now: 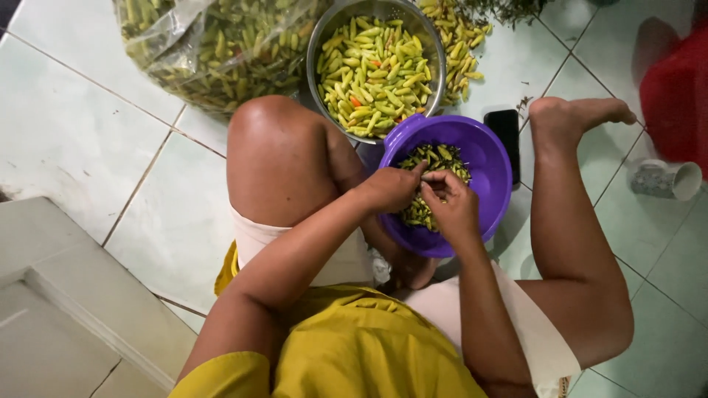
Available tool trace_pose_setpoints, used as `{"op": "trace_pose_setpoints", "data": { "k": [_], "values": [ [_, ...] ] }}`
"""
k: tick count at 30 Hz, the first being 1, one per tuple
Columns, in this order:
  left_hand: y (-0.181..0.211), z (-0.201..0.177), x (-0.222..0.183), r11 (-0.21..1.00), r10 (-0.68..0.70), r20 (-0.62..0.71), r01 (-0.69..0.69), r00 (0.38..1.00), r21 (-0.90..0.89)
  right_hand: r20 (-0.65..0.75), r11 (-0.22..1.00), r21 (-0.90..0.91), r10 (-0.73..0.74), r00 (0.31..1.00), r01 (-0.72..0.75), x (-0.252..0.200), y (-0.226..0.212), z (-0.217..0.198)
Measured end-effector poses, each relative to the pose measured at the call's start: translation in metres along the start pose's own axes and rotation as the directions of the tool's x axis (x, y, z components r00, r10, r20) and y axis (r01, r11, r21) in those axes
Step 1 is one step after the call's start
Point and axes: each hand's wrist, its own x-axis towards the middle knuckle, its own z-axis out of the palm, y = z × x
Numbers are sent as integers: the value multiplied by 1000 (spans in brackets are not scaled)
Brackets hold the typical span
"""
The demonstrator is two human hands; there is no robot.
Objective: Sorting and cleaning green chilies by hand, transferring them from a large metal bowl to a smaller purple bowl while sitting on the floor.
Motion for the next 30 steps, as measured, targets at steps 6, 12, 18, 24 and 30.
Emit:
{"op": "trace_pose_setpoints", "data": {
  "k": [6, 12, 18, 24, 30],
  "values": [
    [5, -18, -7, 964, 32, -64, -48, 997, -260, -33, 986, -158, -67, 997, 61, 14, -46, -27],
    [6, -19, -10, 992, 14, 55, -7, 998, -130, -269, 909, -172, -414, 870, 380, 46, -107, -29],
    [-8, -9, -3, 978, 25, 31, -18, 999, -209, -102, 890, -386, -302, 948, 242, 37, -24, -43],
    [-11, -4, -1, 987, 79, -12, -80, 997, -142, -180, 928, -352, -199, 963, 126, -4, 63, -52],
    [-4, -9, -9, 998, 61, -66, -61, 996, 4, -82, 906, -422, -87, 993, 44, 9, 49, -9]
  ]
}}
